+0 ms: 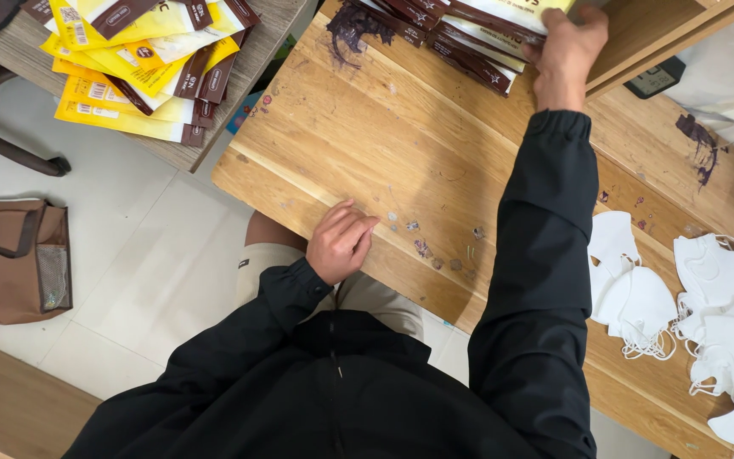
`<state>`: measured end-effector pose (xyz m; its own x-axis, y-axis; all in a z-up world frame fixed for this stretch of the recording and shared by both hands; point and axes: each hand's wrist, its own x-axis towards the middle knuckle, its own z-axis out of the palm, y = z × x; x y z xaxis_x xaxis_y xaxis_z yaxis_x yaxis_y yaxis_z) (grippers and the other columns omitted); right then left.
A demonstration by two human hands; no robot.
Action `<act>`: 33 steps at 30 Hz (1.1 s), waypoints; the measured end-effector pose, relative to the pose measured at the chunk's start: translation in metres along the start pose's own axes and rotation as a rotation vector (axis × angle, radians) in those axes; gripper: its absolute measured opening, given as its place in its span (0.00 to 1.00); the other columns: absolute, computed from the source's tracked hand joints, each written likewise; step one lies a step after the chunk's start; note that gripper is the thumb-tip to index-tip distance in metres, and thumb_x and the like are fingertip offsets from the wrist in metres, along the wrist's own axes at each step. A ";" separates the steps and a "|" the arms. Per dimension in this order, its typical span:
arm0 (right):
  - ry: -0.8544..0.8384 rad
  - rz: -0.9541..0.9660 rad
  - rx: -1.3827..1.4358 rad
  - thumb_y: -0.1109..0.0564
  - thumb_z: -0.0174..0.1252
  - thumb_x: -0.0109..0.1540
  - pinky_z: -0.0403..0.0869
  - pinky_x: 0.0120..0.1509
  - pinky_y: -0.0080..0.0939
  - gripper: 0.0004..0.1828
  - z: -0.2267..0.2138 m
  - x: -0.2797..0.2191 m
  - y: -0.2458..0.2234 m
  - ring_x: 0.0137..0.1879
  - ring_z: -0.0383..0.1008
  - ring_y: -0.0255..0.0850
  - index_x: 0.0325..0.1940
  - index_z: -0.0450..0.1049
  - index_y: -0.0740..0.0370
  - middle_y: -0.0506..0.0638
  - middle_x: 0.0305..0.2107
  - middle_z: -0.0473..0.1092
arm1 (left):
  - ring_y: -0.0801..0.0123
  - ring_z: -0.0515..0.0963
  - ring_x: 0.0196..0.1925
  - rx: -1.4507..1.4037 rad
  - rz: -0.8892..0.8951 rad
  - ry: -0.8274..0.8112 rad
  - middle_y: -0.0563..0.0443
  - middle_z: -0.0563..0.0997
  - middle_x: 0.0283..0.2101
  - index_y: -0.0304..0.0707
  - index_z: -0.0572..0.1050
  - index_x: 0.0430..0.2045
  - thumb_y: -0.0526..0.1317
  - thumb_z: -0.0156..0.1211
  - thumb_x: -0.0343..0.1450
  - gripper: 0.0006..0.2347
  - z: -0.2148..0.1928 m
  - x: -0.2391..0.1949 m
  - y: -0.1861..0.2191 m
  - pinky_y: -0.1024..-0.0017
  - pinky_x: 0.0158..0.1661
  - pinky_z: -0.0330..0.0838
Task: Manually inspecting and packaging white face masks into yellow cardboard boxes at a workstation.
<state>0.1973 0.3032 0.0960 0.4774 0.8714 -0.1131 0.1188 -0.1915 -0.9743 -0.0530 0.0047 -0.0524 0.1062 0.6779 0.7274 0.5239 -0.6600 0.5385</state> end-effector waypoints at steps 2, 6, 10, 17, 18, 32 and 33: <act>-0.023 -0.003 0.012 0.59 0.62 0.62 0.91 0.35 0.26 0.31 -0.006 -0.001 0.005 0.41 0.85 0.37 0.67 0.59 0.61 0.54 0.56 0.71 | 0.55 0.79 0.36 0.002 0.002 -0.001 0.41 0.80 0.31 0.28 0.78 0.37 0.26 0.56 0.73 0.04 -0.001 0.001 0.000 0.50 0.56 0.76; -0.077 -0.128 -0.107 0.50 0.62 0.61 0.96 0.43 0.33 0.31 -0.018 0.017 0.036 0.54 0.81 0.40 0.65 0.60 0.56 0.48 0.48 0.71 | 0.54 0.79 0.37 0.009 0.014 -0.022 0.40 0.80 0.31 0.28 0.78 0.38 0.25 0.57 0.73 0.05 -0.001 -0.001 -0.001 0.50 0.56 0.76; 0.060 -0.359 -0.216 0.45 0.71 0.54 0.86 0.21 0.32 0.32 -0.017 0.083 0.088 0.33 0.84 0.33 0.56 0.66 0.57 0.47 0.37 0.79 | 0.52 0.79 0.37 0.015 0.019 0.000 0.39 0.80 0.32 0.28 0.78 0.37 0.27 0.53 0.73 0.05 -0.003 0.001 -0.001 0.50 0.56 0.75; -0.054 -0.720 -0.360 0.49 0.63 0.75 0.76 0.66 0.45 0.38 -0.047 -0.022 0.079 0.64 0.74 0.50 0.74 0.46 0.66 0.61 0.60 0.66 | 0.53 0.78 0.34 -0.243 -0.099 -0.002 0.41 0.78 0.33 0.28 0.76 0.41 0.28 0.52 0.76 0.05 -0.018 0.004 -0.006 0.55 0.47 0.75; -0.087 -0.771 -0.312 0.51 0.63 0.77 0.69 0.75 0.53 0.37 -0.055 -0.048 0.080 0.73 0.67 0.58 0.76 0.46 0.65 0.68 0.68 0.61 | 0.54 0.79 0.38 -0.336 -0.155 -0.046 0.43 0.78 0.36 0.29 0.75 0.44 0.28 0.51 0.77 0.06 -0.025 0.005 -0.007 0.61 0.41 0.75; -0.171 -1.209 -0.657 0.69 0.66 0.63 0.73 0.40 0.43 0.18 -0.056 -0.163 0.173 0.38 0.74 0.48 0.58 0.77 0.70 0.53 0.32 0.71 | 0.39 0.77 0.49 0.738 -0.202 -0.095 0.37 0.73 0.47 0.34 0.75 0.48 0.37 0.76 0.63 0.21 -0.183 0.144 -0.237 0.45 0.48 0.73; -0.146 -1.247 -0.722 0.67 0.68 0.64 0.73 0.38 0.42 0.17 -0.056 -0.162 0.177 0.35 0.74 0.46 0.57 0.80 0.66 0.49 0.28 0.70 | 0.40 0.76 0.50 0.906 -0.288 -0.176 0.41 0.71 0.49 0.39 0.72 0.53 0.42 0.78 0.63 0.26 -0.186 0.145 -0.262 0.42 0.46 0.71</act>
<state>0.1900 0.1023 -0.0473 -0.3489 0.6676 0.6577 0.8091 0.5688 -0.1481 -0.3322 0.2157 -0.0089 -0.0413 0.8620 0.5052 0.9949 -0.0110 0.1002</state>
